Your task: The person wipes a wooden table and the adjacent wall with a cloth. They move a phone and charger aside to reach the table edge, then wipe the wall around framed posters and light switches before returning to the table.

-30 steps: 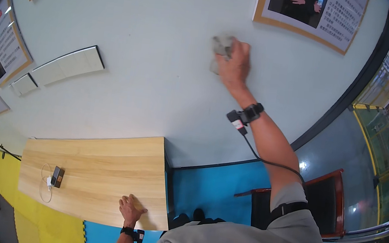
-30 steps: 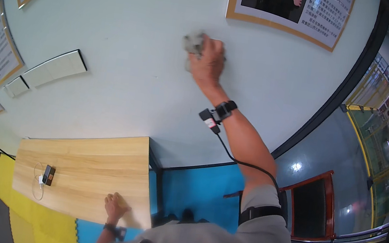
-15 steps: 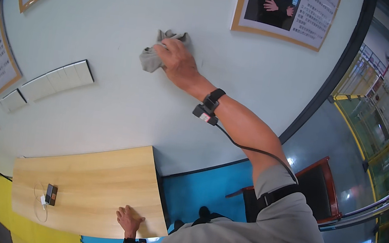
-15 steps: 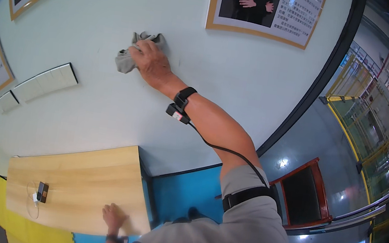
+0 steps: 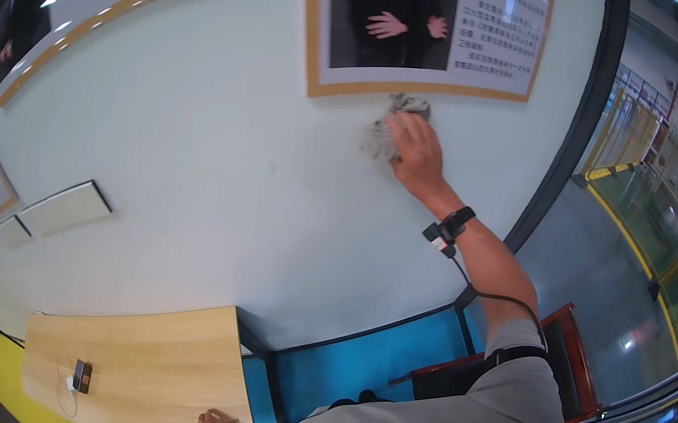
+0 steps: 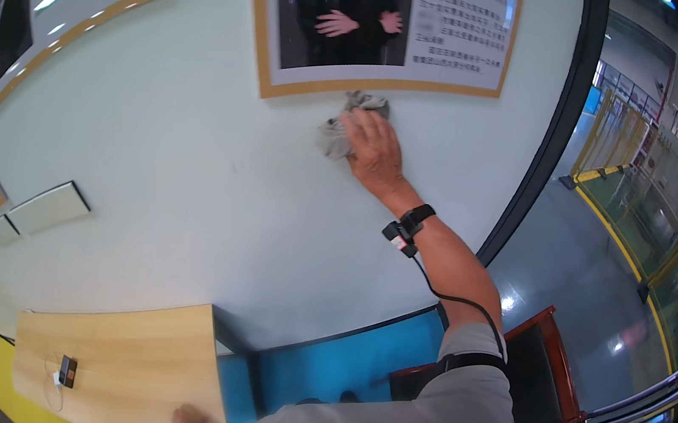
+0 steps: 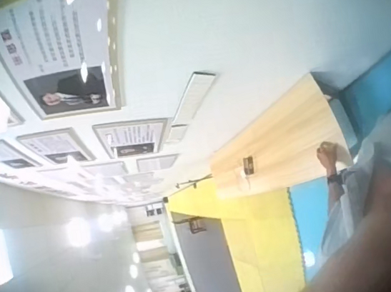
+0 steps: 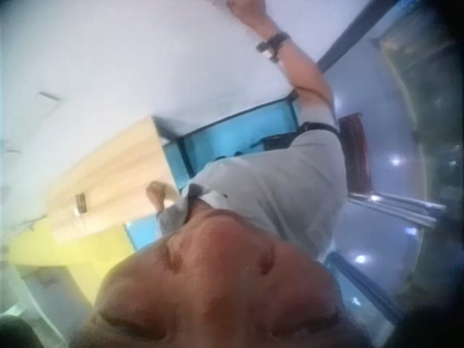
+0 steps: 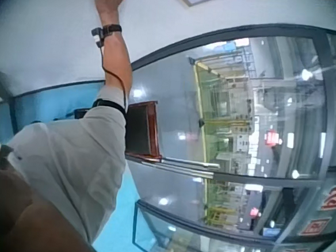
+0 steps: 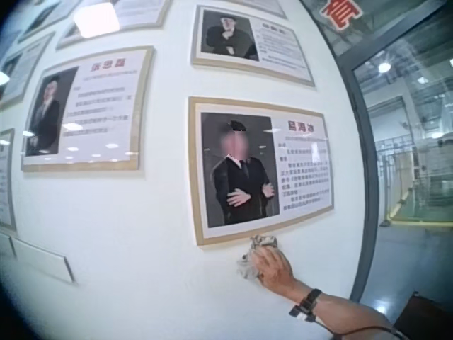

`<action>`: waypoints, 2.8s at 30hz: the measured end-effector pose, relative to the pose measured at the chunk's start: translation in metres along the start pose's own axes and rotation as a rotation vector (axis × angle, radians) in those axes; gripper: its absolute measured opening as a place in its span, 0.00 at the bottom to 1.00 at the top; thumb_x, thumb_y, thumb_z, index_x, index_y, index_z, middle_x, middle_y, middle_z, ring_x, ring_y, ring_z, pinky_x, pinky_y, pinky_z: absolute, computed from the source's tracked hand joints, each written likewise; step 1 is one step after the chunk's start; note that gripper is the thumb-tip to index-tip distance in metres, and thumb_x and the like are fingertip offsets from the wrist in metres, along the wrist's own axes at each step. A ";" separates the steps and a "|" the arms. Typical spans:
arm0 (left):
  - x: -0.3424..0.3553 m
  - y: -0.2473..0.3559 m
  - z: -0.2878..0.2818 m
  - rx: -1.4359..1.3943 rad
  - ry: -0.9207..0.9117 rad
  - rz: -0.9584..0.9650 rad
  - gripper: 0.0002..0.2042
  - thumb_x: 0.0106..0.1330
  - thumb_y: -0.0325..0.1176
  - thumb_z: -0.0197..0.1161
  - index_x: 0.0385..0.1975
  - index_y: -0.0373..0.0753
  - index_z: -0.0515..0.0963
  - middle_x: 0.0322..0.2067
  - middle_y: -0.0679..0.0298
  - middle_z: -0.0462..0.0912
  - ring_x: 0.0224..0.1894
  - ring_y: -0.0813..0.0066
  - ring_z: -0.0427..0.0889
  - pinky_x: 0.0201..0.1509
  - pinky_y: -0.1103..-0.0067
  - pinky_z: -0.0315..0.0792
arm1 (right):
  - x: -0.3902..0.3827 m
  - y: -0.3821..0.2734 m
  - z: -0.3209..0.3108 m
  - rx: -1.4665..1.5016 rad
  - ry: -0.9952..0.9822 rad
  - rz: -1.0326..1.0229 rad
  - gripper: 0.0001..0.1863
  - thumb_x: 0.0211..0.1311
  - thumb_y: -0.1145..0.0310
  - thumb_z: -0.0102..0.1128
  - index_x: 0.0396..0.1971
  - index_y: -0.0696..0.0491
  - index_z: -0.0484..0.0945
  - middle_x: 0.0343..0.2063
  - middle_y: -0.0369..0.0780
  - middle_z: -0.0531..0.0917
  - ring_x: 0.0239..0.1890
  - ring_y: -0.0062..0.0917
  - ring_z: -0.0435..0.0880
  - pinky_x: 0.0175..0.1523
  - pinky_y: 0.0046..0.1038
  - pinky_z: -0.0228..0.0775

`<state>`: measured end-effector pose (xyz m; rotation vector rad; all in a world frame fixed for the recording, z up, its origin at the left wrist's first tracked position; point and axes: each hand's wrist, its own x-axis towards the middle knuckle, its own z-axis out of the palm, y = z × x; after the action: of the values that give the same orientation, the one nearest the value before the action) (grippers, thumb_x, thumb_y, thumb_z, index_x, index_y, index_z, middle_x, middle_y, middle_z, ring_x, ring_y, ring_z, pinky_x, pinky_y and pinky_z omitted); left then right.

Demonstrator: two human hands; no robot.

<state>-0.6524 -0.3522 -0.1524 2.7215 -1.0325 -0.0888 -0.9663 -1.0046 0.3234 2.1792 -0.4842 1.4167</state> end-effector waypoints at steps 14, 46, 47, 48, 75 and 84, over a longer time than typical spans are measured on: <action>0.050 0.177 -0.054 -0.238 -0.082 0.031 0.37 0.51 0.37 0.82 0.61 0.29 0.75 0.62 0.36 0.74 0.64 0.37 0.73 0.67 0.55 0.71 | -0.110 0.313 -0.071 -0.065 0.154 1.115 0.27 0.64 0.56 0.67 0.55 0.59 0.77 0.56 0.56 0.81 0.58 0.51 0.82 0.62 0.44 0.74; 0.069 0.198 0.022 -0.099 0.165 0.564 0.34 0.55 0.52 0.80 0.55 0.33 0.81 0.54 0.37 0.80 0.56 0.38 0.78 0.59 0.53 0.74 | -0.101 0.468 -0.110 -0.079 0.388 1.133 0.24 0.67 0.55 0.62 0.55 0.56 0.79 0.51 0.54 0.86 0.55 0.53 0.84 0.60 0.47 0.75; 0.072 0.201 0.027 -0.099 0.189 0.657 0.34 0.55 0.52 0.80 0.55 0.32 0.81 0.54 0.35 0.79 0.55 0.36 0.78 0.59 0.52 0.74 | -0.133 0.481 -0.107 -0.056 0.405 1.154 0.25 0.67 0.54 0.62 0.55 0.57 0.79 0.51 0.54 0.86 0.55 0.53 0.84 0.60 0.47 0.75; 0.071 0.199 0.026 -0.084 0.214 0.737 0.34 0.55 0.52 0.80 0.55 0.31 0.81 0.54 0.33 0.78 0.55 0.34 0.77 0.58 0.50 0.74 | -0.160 0.476 -0.095 -0.077 0.399 1.222 0.25 0.68 0.54 0.62 0.55 0.58 0.78 0.50 0.54 0.86 0.55 0.53 0.84 0.59 0.46 0.76; 0.073 0.231 -0.004 -0.178 -0.286 0.370 0.31 0.53 0.46 0.80 0.52 0.30 0.82 0.53 0.41 0.82 0.57 0.43 0.80 0.63 0.58 0.74 | -0.016 0.438 -0.129 0.075 0.253 0.875 0.27 0.66 0.61 0.61 0.61 0.60 0.73 0.53 0.57 0.83 0.56 0.53 0.83 0.61 0.47 0.76; 0.044 0.273 -0.024 -0.239 -0.322 0.258 0.28 0.56 0.46 0.78 0.51 0.31 0.83 0.52 0.44 0.84 0.57 0.45 0.81 0.63 0.60 0.75 | -0.122 0.401 -0.088 -0.032 0.315 1.061 0.25 0.66 0.62 0.60 0.61 0.58 0.74 0.54 0.56 0.82 0.58 0.53 0.81 0.64 0.47 0.72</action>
<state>-0.7929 -0.5746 -0.0638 2.3845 -1.3526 -0.5822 -1.2963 -1.2772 0.3253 1.6117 -1.6622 2.1628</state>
